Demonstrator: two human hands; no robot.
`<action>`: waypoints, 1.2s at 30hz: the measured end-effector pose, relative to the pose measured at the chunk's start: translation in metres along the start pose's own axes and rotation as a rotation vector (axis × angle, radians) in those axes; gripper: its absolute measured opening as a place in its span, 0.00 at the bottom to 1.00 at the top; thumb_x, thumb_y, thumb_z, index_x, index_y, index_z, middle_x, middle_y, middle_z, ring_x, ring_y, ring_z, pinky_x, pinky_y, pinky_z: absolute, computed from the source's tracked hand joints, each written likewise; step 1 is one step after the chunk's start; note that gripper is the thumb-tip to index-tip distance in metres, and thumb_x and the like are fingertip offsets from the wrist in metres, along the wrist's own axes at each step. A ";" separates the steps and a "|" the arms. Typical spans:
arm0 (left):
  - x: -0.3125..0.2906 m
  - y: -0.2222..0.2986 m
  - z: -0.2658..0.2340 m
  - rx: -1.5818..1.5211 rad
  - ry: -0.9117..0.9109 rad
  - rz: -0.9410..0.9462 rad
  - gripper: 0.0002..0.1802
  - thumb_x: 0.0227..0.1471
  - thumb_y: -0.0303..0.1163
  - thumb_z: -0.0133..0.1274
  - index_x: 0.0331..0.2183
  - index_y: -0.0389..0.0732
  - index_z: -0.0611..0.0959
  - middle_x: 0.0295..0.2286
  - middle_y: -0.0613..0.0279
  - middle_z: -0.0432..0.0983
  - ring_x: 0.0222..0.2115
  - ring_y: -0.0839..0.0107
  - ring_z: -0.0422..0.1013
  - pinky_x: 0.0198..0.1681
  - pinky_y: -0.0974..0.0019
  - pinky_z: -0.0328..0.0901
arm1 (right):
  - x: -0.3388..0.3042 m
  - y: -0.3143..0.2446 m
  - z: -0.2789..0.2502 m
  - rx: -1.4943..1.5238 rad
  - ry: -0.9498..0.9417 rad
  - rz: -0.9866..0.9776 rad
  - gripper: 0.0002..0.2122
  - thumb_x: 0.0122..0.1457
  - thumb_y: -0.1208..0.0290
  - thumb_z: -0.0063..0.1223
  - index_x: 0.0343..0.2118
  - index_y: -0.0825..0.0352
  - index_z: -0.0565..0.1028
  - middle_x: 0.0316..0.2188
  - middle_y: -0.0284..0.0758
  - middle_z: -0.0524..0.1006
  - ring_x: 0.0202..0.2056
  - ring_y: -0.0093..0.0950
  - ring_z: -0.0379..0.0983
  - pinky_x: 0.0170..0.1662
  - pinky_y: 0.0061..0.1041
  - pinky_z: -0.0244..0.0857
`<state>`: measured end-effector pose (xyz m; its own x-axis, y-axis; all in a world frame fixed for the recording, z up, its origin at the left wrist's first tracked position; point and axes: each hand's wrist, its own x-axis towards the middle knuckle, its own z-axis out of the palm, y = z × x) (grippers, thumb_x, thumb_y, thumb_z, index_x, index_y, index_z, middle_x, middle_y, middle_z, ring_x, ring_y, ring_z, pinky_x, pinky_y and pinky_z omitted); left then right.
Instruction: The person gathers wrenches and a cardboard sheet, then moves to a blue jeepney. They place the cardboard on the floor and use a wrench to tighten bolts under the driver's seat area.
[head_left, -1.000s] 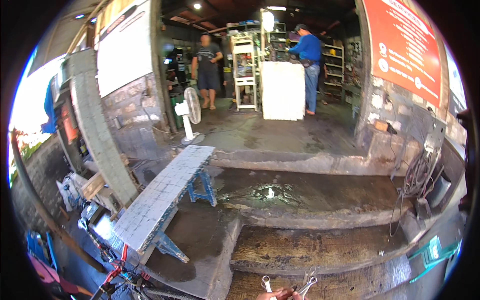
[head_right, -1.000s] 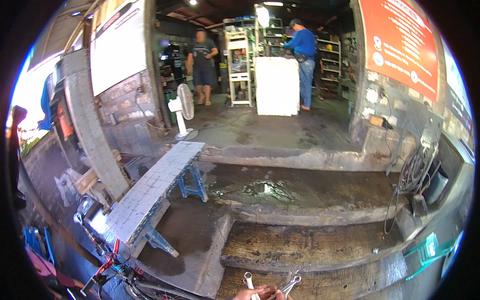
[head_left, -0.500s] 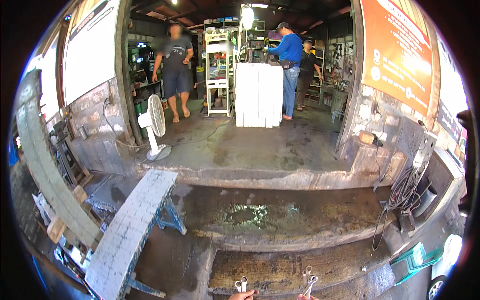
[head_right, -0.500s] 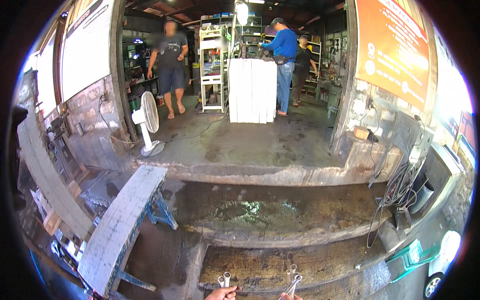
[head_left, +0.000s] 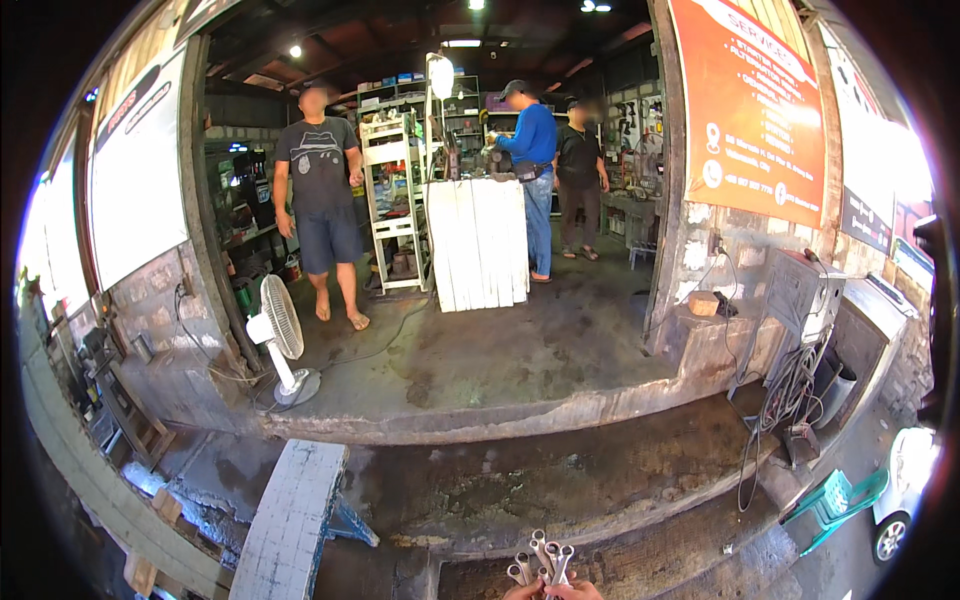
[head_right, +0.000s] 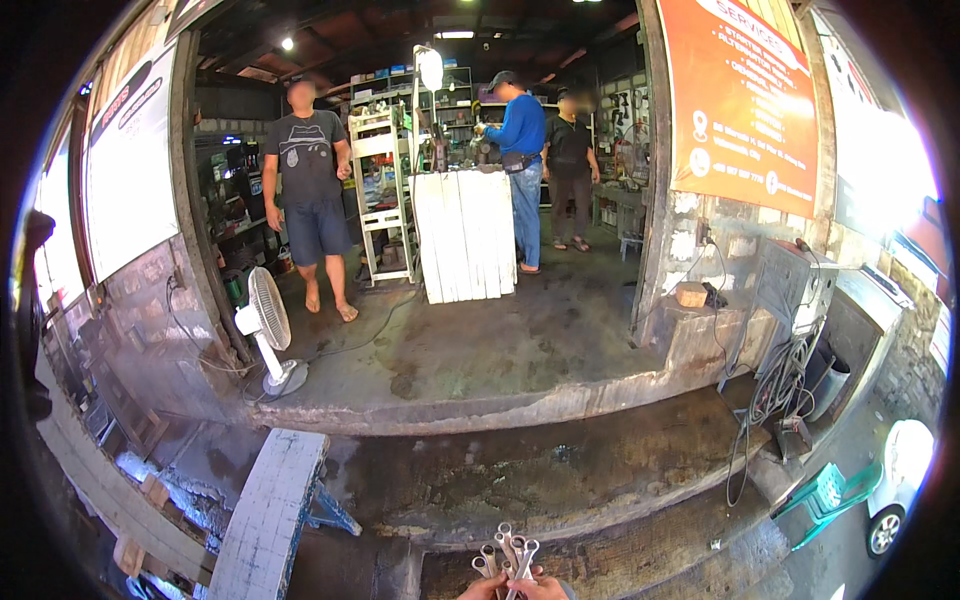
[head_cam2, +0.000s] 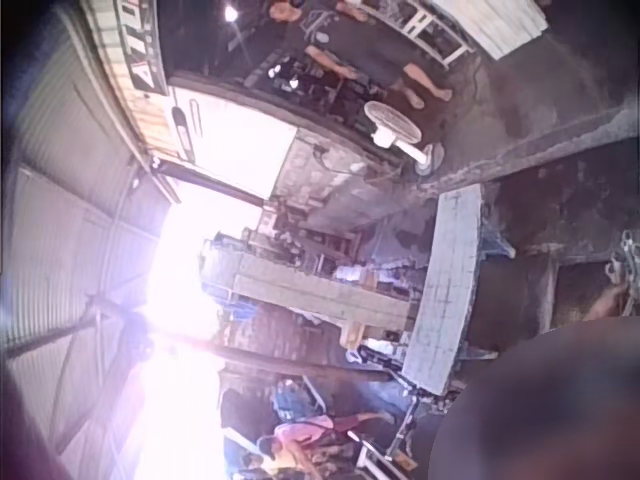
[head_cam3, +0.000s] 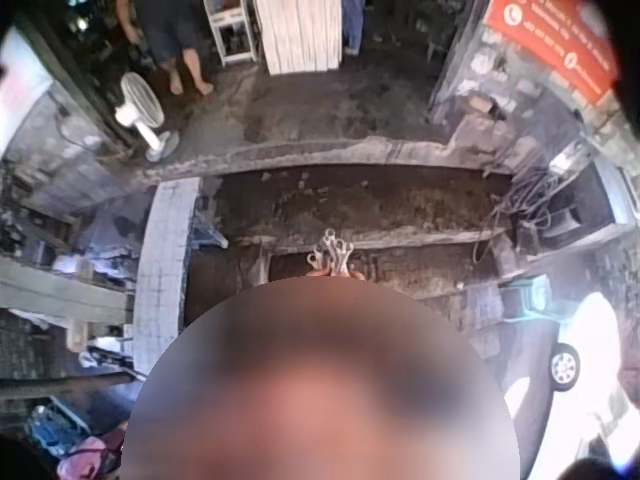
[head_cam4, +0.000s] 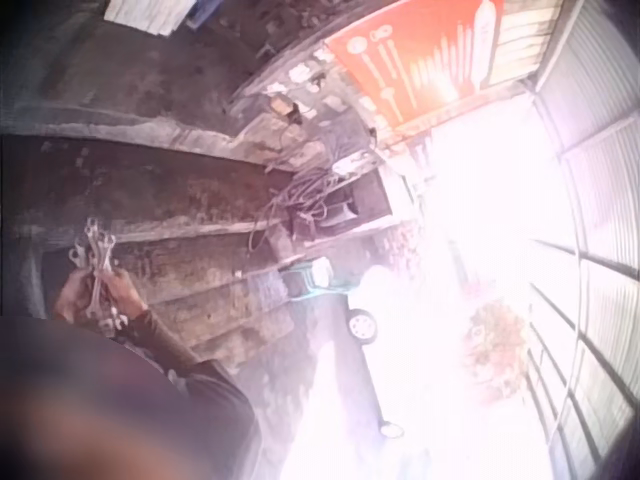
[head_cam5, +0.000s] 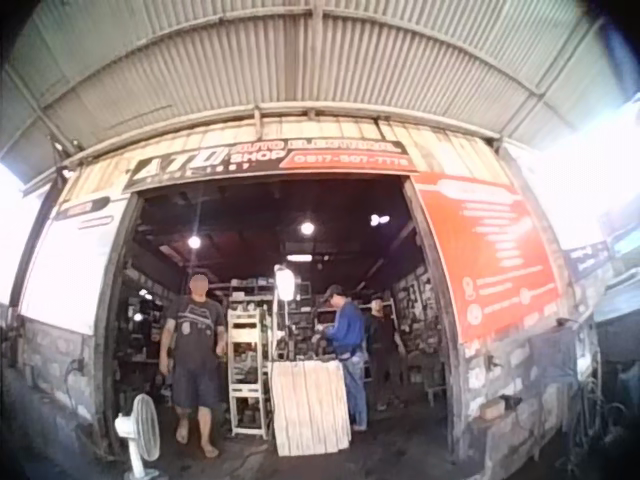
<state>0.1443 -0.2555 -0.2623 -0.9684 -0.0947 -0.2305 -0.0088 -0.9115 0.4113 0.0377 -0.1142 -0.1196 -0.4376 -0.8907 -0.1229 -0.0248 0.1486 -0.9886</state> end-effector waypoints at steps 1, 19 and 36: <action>0.007 0.001 -0.004 0.018 -0.006 -0.007 0.25 0.66 0.46 0.42 0.40 0.34 0.82 0.34 0.54 0.82 0.33 0.58 0.78 0.40 0.55 0.73 | 0.008 0.002 -0.004 -0.058 0.013 -0.174 0.10 0.64 0.71 0.51 0.45 0.69 0.76 0.31 0.34 0.74 0.29 0.23 0.70 0.29 0.24 0.63; 0.215 0.147 0.095 -0.022 0.228 0.036 0.13 0.62 0.32 0.46 0.38 0.33 0.82 0.32 0.54 0.81 0.32 0.62 0.78 0.37 0.59 0.75 | 0.214 -0.059 -0.143 0.510 0.146 0.247 0.08 0.64 0.66 0.55 0.35 0.65 0.79 0.23 0.25 0.74 0.23 0.16 0.67 0.23 0.20 0.58; 0.313 0.293 0.234 0.524 1.121 0.427 0.21 0.62 0.45 0.51 0.37 0.34 0.83 0.29 0.60 0.78 0.28 0.70 0.71 0.29 0.59 0.67 | 0.374 -0.146 -0.175 0.351 0.214 0.328 0.10 0.60 0.67 0.57 0.33 0.72 0.80 0.25 0.31 0.79 0.25 0.18 0.71 0.25 0.22 0.65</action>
<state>-0.2199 -0.4585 -0.0072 -0.1884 -0.8470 -0.4971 -0.0963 -0.4878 0.8676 -0.2798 -0.3933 -0.0059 -0.5468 -0.7080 -0.4469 0.4309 0.2196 -0.8753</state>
